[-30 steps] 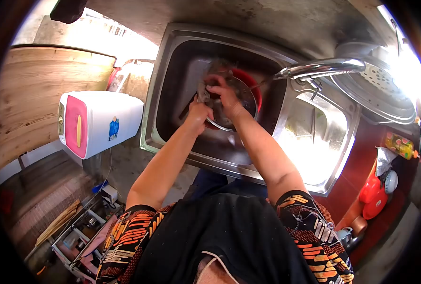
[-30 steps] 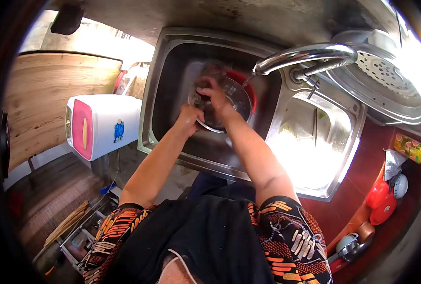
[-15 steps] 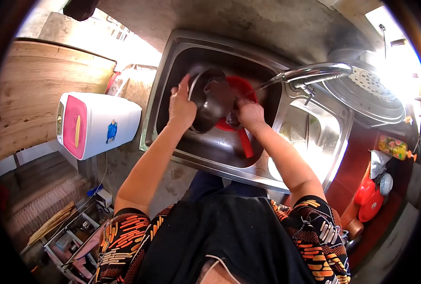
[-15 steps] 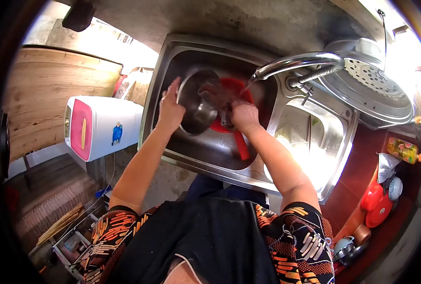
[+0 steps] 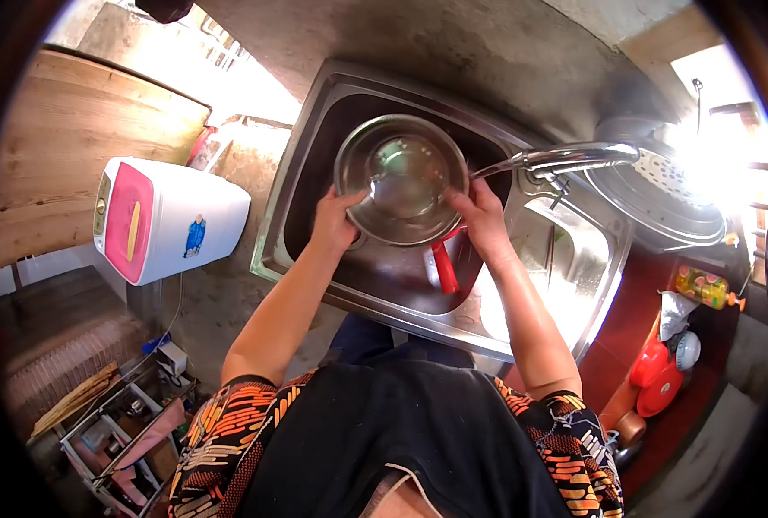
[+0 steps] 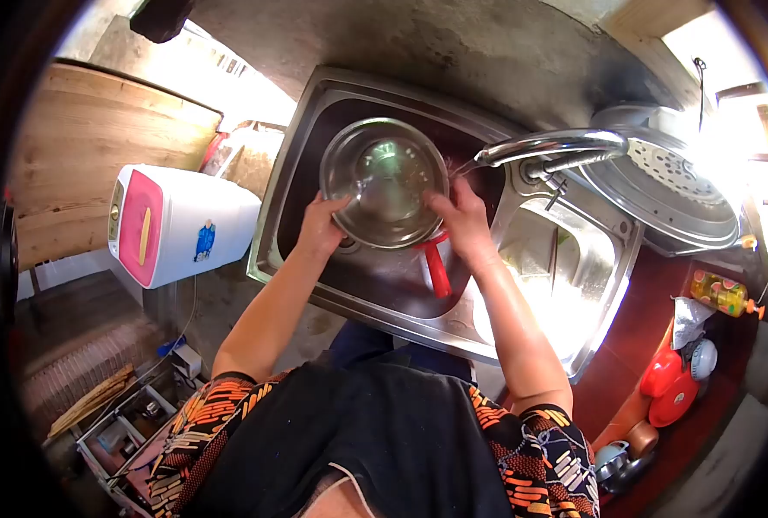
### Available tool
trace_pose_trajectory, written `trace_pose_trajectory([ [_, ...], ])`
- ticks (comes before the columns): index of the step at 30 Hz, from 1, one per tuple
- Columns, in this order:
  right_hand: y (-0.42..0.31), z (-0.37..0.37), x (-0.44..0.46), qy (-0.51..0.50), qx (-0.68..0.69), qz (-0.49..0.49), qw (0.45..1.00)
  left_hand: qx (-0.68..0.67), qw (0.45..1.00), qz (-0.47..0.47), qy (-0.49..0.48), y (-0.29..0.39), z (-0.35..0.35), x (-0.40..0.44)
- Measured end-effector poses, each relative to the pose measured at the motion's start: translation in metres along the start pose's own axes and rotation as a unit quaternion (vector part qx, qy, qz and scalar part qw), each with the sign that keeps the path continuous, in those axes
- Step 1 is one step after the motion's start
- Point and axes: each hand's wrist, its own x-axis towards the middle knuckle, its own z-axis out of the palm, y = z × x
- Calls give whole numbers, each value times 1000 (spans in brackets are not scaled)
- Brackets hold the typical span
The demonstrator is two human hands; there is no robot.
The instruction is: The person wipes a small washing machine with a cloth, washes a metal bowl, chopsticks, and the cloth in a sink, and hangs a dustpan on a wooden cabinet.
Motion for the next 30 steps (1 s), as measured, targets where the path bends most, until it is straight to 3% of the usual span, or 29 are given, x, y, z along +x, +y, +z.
trace_pose_trajectory([
  [1,-8,1,-1,19,-113,-89,989,-45,998,-28,-34,-11,0,15],
  [3,1,-14,17,76,-171,-100,977,-128,983,-83,-104,-33,9,42],
  [5,-7,-34,19,135,-194,-117,965,-65,989,-76,-105,-41,47,35],
  [9,25,-54,-16,137,10,41,990,100,986,-92,-100,-48,58,22],
  [11,37,-38,-40,134,44,37,989,82,985,-66,-138,-52,35,19],
  [13,38,-5,-50,175,68,-59,980,67,984,-73,-146,-46,11,18],
  [16,-5,7,-34,145,-103,-71,982,-8,987,-102,-127,-44,-1,35],
  [20,-3,-20,7,117,-168,24,979,-10,991,-84,-102,-46,33,32],
  [24,31,-19,-24,172,-232,-79,954,93,992,15,-79,-37,39,11],
  [25,38,-12,-42,156,-205,-127,958,96,992,26,-80,-33,29,8],
  [27,48,2,-67,54,-280,-215,934,103,990,49,-87,-18,4,5],
  [29,52,19,-81,-31,-430,-183,883,54,996,38,-60,-6,5,-2],
  [30,50,27,-74,-8,-403,-209,891,49,997,31,-47,-5,3,2],
])
